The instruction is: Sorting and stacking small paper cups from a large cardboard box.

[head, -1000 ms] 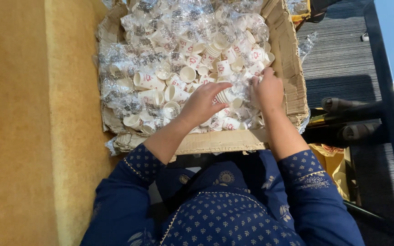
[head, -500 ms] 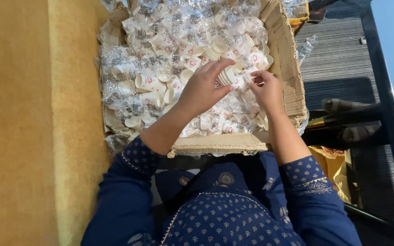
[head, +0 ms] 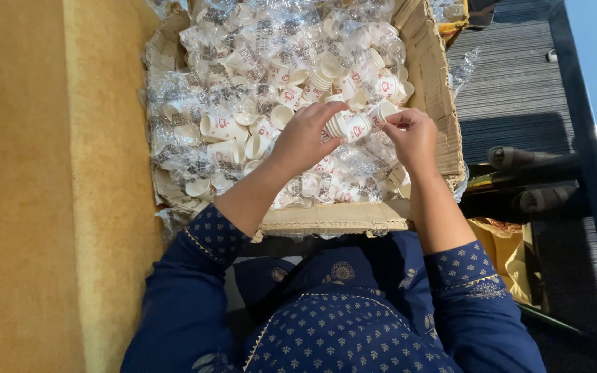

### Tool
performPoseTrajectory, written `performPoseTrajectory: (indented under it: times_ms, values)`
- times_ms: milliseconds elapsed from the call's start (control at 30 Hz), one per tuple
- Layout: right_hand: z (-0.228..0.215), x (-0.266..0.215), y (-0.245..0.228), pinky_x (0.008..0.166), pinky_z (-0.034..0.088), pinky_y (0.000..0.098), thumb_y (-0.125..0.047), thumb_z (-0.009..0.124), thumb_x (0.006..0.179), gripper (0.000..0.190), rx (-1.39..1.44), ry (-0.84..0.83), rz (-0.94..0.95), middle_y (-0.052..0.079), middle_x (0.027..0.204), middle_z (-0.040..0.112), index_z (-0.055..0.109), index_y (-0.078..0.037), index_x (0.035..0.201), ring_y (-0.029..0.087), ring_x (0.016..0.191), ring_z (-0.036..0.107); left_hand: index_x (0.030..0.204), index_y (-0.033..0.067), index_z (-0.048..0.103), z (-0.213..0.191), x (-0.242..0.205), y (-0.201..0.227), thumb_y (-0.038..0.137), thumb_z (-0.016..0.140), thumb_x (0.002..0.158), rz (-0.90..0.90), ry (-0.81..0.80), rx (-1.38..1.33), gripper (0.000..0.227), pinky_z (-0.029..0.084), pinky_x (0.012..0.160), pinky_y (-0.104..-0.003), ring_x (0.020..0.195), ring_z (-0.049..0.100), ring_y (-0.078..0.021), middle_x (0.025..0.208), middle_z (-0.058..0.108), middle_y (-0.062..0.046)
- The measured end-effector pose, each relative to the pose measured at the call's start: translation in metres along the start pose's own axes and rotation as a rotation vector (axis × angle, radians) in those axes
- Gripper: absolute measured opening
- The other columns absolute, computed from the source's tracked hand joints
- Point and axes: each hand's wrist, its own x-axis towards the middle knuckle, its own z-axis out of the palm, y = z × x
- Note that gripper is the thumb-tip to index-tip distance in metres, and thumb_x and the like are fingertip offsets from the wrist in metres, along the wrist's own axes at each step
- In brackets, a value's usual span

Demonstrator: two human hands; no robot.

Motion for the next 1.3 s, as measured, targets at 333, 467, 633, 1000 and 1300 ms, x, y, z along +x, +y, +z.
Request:
performPoseTrajectory:
  times_ms: [333,467,633,1000,1300]
  values:
    - [-0.003,-0.011,-0.041,0.089,0.050,0.0390,-0.013,0.090,0.073,0.021,-0.179,-0.144,-0.057,0.011,0.104,0.070,0.077,-0.004,0.087,0.028,0.103,0.061,0.137,0.0177,0.056,0.013,-0.005,-0.001,0.025,0.081,0.082,0.001,-0.085,-0.005,0.061,0.046,0.103,-0.047,0.123,0.057,-0.0362,0.133,0.062,-0.013]
    - [0.002,-0.013,-0.031,0.099,0.046,0.0424,-0.016,0.087,0.078,0.018,-0.157,-0.135,-0.191,0.009,0.111,0.073,0.079,-0.006,0.091,0.032,0.114,0.059,0.139,0.0176,0.055,0.027,-0.013,-0.006,0.029,0.078,0.088,0.010,-0.165,-0.113,0.057,0.047,0.104,-0.046,0.124,0.058,-0.0349,0.134,0.062,-0.012]
    - [0.000,-0.013,-0.033,0.102,0.047,0.0411,-0.016,0.079,0.091,0.014,-0.129,-0.056,-0.181,0.009,0.113,0.074,0.079,-0.005,0.100,0.030,0.115,0.061,0.138,0.0157,0.056,0.030,-0.017,-0.008,0.027,0.077,0.087,0.107,-0.130,-0.136,0.056,0.045,0.106,-0.047,0.123,0.059,-0.0355,0.131,0.064,-0.012]
    - [-0.004,-0.017,-0.043,0.091,0.048,0.0418,-0.016,0.083,0.072,0.011,-0.159,-0.156,-0.235,0.010,0.090,0.070,0.077,-0.009,0.079,0.032,0.100,0.061,0.133,0.0104,0.059,0.041,-0.029,-0.009,0.021,0.079,0.086,0.039,-0.041,-0.230,0.053,0.047,0.105,-0.045,0.124,0.059,-0.0356,0.131,0.063,-0.014]
    - [0.001,-0.021,-0.054,0.088,0.047,0.0449,-0.017,0.077,0.090,0.013,-0.171,0.005,-0.230,0.011,0.093,0.070,0.073,-0.005,0.093,0.034,0.097,0.060,0.130,0.0089,0.059,0.053,-0.039,-0.021,0.018,0.082,0.084,0.008,0.175,-0.243,0.053,0.050,0.102,-0.043,0.120,0.062,-0.0345,0.127,0.065,-0.014]
